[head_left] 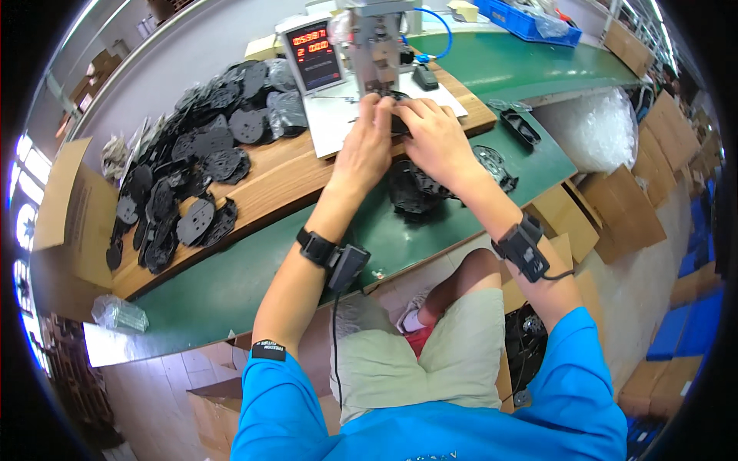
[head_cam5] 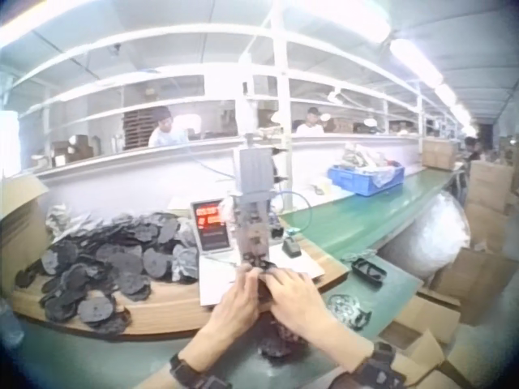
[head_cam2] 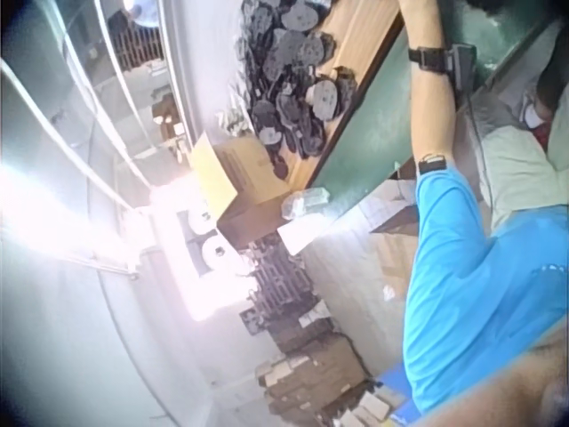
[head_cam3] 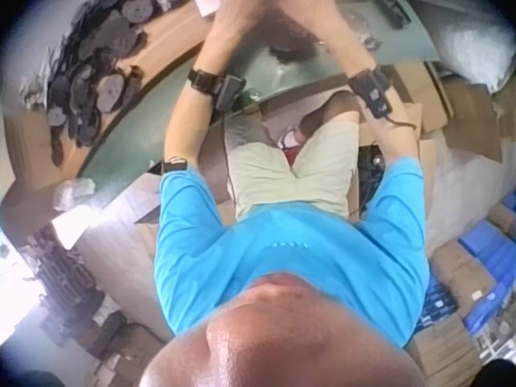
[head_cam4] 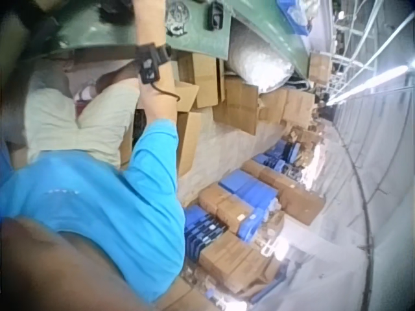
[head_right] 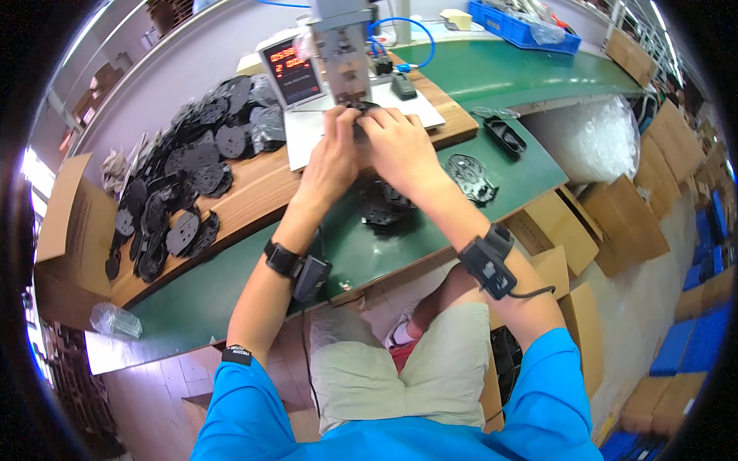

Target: Operating a pneumatic press machine to join plastic component housings on an electronics assembly line.

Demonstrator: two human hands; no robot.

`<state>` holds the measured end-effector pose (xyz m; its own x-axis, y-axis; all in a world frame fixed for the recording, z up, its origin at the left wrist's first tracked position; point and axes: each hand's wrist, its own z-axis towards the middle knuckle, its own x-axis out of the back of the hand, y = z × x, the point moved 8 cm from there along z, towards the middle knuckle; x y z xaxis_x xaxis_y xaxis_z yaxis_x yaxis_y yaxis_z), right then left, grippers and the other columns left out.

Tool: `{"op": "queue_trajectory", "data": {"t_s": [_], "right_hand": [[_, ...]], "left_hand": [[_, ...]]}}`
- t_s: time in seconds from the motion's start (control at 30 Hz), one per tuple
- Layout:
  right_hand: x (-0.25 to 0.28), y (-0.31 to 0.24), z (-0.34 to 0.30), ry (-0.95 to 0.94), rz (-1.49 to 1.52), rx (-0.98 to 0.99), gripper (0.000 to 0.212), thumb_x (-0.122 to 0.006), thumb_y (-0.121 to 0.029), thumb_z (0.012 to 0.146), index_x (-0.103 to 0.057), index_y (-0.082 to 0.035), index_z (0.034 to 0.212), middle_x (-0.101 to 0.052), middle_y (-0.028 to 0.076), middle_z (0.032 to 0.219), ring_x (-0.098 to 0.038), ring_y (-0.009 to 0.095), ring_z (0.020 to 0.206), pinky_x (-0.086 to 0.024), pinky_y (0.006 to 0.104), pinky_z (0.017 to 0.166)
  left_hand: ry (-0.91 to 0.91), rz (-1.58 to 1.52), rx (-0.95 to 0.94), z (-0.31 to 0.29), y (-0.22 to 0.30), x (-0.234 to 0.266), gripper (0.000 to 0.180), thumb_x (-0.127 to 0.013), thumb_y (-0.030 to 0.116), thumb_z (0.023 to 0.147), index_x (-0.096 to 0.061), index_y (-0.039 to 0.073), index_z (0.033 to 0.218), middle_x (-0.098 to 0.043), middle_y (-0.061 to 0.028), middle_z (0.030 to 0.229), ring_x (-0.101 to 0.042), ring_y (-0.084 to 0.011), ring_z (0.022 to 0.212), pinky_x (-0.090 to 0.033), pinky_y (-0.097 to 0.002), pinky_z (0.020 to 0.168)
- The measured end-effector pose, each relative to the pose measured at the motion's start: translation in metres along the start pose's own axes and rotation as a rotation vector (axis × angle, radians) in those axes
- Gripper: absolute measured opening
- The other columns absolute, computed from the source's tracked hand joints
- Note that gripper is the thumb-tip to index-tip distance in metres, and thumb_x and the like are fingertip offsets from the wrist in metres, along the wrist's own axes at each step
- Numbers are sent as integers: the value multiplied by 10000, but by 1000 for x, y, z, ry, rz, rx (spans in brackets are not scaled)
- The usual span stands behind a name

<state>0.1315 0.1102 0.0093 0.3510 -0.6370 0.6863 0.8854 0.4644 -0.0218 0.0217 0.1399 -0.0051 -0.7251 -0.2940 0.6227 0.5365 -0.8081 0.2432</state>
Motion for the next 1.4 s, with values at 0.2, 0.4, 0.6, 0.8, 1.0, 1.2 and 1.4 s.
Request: {"op": "queue_trajectory", "data": {"t_s": [0.2, 0.4, 0.6, 0.8, 1.0, 1.2, 1.4], "right_hand": [[-9, 12, 14, -170, 7, -71, 338, -811, -22, 763, -714, -79, 1082, -715, 66, 1090, -692, 308, 1100, -581, 451, 930], [-9, 5, 19, -165, 41, -59, 325, -801, -28, 779, -710, -76, 1087, -714, 79, 1100, -698, 329, 1088, -577, 464, 925], [-11, 20, 22, -160, 79, 67, 330, -801, -65, 771, -728, -84, 1092, -743, 90, 1088, -718, 335, 1077, -574, 460, 939], [-14, 19, 22, -230, 59, 17, 317, -805, -67, 780, -751, -102, 1090, -755, 70, 1083, -734, 310, 1062, -588, 438, 916], [-11, 17, 19, -164, 48, 60, 299, -800, -60, 783, -744, -100, 1073, -746, 68, 1056, -728, 314, 1055, -588, 446, 910], [-12, 19, 26, -213, 110, 42, 267, -797, -57, 793, -726, -87, 1049, -719, 66, 1070, -711, 317, 1074, -587, 455, 929], [-20, 20, 20, -167, 109, 50, 268, -788, -72, 813, -705, -67, 1068, -688, 75, 1090, -677, 318, 1122, -576, 456, 967]], "left_hand": [[18, 336, 78, -24, -10, 63, 621, -643, -7, 862, -484, -6, 1462, -441, -274, 1554, -543, -474, 1359, -508, -570, 1070], [-486, 912, 472, -131, -93, 182, 556, -815, 315, 900, -637, -3, 1320, -673, -180, 1271, -618, -352, 1216, -475, -492, 1032], [-378, 663, 264, -168, -78, 190, 500, -803, 173, 909, -641, 30, 1361, -686, -138, 1156, -661, -336, 1082, -545, -461, 909], [-377, 582, 263, -168, -48, 186, 550, -771, 14, 871, -633, 37, 1404, -674, -163, 1248, -671, -360, 1145, -564, -446, 971], [-178, 546, 283, -143, -48, 218, 360, -661, 18, 991, -657, -30, 1348, -714, -230, 1255, -726, -374, 1116, -557, -391, 962], [140, 355, 581, -138, -82, 262, 299, -646, 135, 1083, -641, -30, 1333, -767, -133, 1023, -681, -131, 823, -558, -316, 761], [131, 211, 404, -101, -21, 216, 312, -599, 64, 1103, -607, 18, 1411, -774, -113, 1101, -703, -112, 965, -561, -296, 866]]}}
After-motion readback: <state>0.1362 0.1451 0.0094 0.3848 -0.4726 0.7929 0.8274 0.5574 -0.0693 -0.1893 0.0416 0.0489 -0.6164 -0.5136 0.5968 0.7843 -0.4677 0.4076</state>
